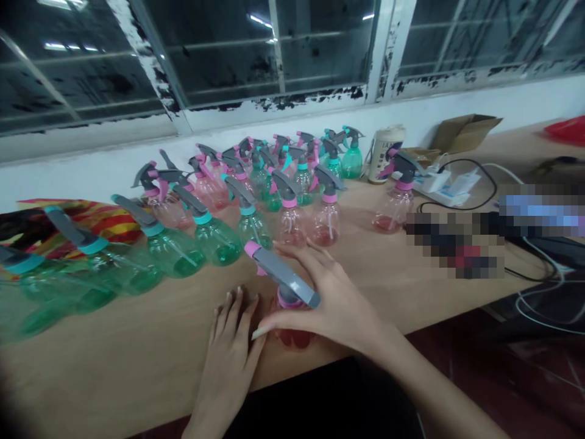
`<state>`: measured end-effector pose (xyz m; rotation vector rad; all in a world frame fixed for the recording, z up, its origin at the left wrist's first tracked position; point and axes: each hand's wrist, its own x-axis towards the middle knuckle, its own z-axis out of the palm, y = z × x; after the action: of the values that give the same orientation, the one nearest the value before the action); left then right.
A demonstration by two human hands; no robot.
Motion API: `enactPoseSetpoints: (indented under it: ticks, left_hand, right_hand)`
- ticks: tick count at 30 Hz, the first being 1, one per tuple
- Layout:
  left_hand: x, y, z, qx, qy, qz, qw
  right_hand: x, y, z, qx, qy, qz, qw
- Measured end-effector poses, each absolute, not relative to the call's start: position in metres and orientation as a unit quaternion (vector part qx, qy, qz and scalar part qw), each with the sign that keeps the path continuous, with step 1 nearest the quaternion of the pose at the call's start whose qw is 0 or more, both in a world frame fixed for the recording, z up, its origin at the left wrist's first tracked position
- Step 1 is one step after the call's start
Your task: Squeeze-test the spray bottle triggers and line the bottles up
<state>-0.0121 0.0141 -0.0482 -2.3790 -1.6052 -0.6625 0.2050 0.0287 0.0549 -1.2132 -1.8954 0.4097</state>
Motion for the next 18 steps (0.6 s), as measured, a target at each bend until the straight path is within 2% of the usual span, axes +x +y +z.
enactPoseSetpoints:
  ticks: [8, 18]
  left_hand:
    - [-0.016, 0.017, -0.048, -0.805, -0.540, -0.230, 0.088]
    - [-0.023, 0.021, -0.050, -0.812, -0.531, -0.225, 0.093]
  right_hand:
    - [0.223, 0.023, 0.056, -0.431, -0.793, 0.086, 0.421]
    - [0.313, 0.041, 0.047, -0.537, -0.729, 0.001, 0.425]
